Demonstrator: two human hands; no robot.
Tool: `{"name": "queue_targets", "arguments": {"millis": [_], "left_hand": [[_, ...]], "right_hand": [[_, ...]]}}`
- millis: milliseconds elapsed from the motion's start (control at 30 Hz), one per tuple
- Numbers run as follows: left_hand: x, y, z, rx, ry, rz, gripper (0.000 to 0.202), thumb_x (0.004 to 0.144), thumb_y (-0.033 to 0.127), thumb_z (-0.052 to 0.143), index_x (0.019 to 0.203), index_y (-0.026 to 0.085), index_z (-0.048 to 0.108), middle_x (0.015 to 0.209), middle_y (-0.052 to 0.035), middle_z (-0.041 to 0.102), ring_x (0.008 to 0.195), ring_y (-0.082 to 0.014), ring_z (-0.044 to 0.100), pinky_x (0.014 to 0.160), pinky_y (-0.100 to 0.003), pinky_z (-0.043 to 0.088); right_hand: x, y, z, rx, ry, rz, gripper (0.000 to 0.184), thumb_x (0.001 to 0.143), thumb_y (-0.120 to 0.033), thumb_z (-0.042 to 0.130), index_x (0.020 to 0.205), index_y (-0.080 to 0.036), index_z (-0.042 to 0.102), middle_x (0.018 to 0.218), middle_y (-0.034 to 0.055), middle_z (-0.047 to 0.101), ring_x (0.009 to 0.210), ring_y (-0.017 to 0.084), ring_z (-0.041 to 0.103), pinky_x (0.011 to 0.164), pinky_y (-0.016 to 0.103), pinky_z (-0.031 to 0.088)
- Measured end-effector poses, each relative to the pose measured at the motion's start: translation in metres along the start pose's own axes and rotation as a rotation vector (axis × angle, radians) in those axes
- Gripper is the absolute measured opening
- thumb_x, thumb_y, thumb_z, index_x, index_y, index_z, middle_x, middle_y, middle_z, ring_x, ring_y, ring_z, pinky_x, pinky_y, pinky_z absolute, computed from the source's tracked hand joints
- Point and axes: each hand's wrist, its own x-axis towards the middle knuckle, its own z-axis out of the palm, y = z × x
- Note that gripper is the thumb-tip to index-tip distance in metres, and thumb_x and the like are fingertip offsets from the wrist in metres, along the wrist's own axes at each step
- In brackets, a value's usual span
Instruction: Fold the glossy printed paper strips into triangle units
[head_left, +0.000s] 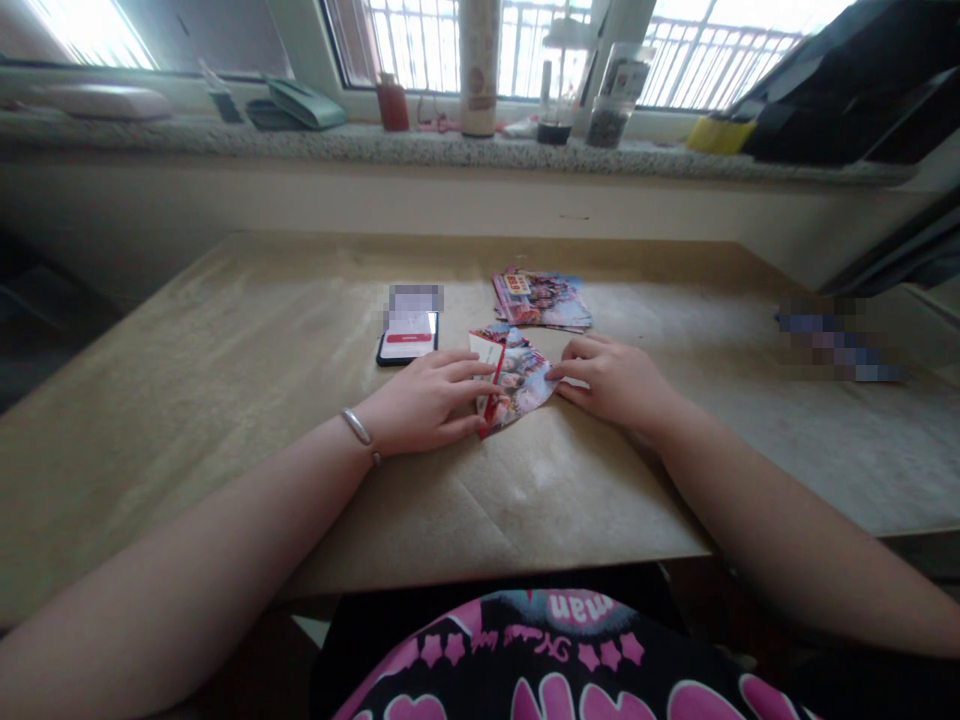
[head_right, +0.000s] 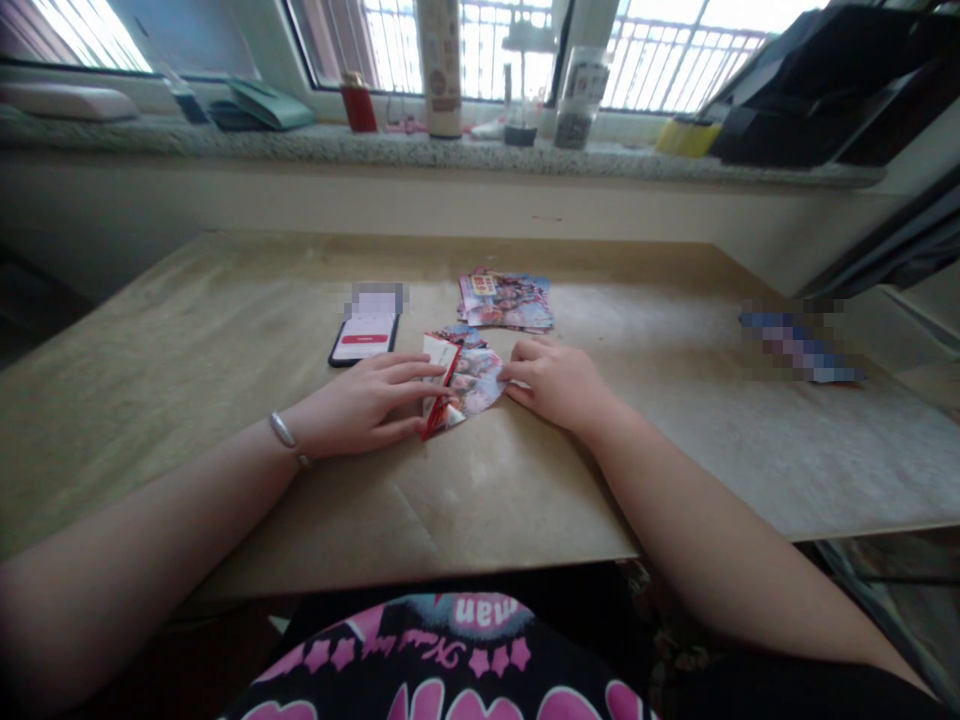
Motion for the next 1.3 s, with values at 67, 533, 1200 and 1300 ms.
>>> {"name": "queue_targets", "arguments": {"millis": [67,533,1200,1300], "left_hand": [[0.000,0.001,-0.001,0.000,-0.015,0.007,0.045,0.090,0.044,0.057,0.130,0.025,0.058,0.140,-0.0085,0.053,0.130,-0.0299,0.046,0.109,-0.048,0.038],[0.000,-0.003,0.006,0.076,0.067,0.038,0.031,0.092,0.030,0.054,0.120,0.021,0.065,0.121,-0.0073,0.065,0.112,-0.0261,0.057,0.096,-0.042,0.046],[0.001,-0.006,0.010,0.019,0.119,0.006,0.027,0.097,0.024,0.048,0.112,0.026,0.070,0.109,-0.0043,0.071,0.093,-0.0178,0.064,0.081,-0.032,0.052],[0.001,-0.007,0.011,-0.001,0.107,0.034,0.030,0.097,0.023,0.047,0.118,0.028,0.067,0.115,-0.0037,0.070,0.097,-0.0178,0.063,0.084,-0.032,0.052]], "right_hand": [[0.001,-0.002,-0.001,-0.035,0.011,-0.052,0.022,0.090,-0.033,0.055,0.090,-0.023,0.075,0.097,0.0078,0.068,0.090,0.022,0.060,0.073,0.032,0.046],[0.007,-0.012,0.009,0.491,-0.016,-0.154,0.004,0.083,-0.022,0.060,0.079,-0.022,0.061,0.115,0.0071,0.069,0.106,0.021,0.063,0.092,0.037,0.049],[0.007,-0.012,-0.001,0.574,-0.065,-0.137,0.015,0.077,-0.015,0.055,0.067,-0.022,0.047,0.101,0.0096,0.070,0.095,0.022,0.063,0.086,0.036,0.046],[0.006,-0.009,-0.002,0.542,-0.079,-0.111,0.013,0.078,-0.016,0.055,0.068,-0.022,0.048,0.097,0.0094,0.070,0.092,0.022,0.062,0.083,0.035,0.046]]}}
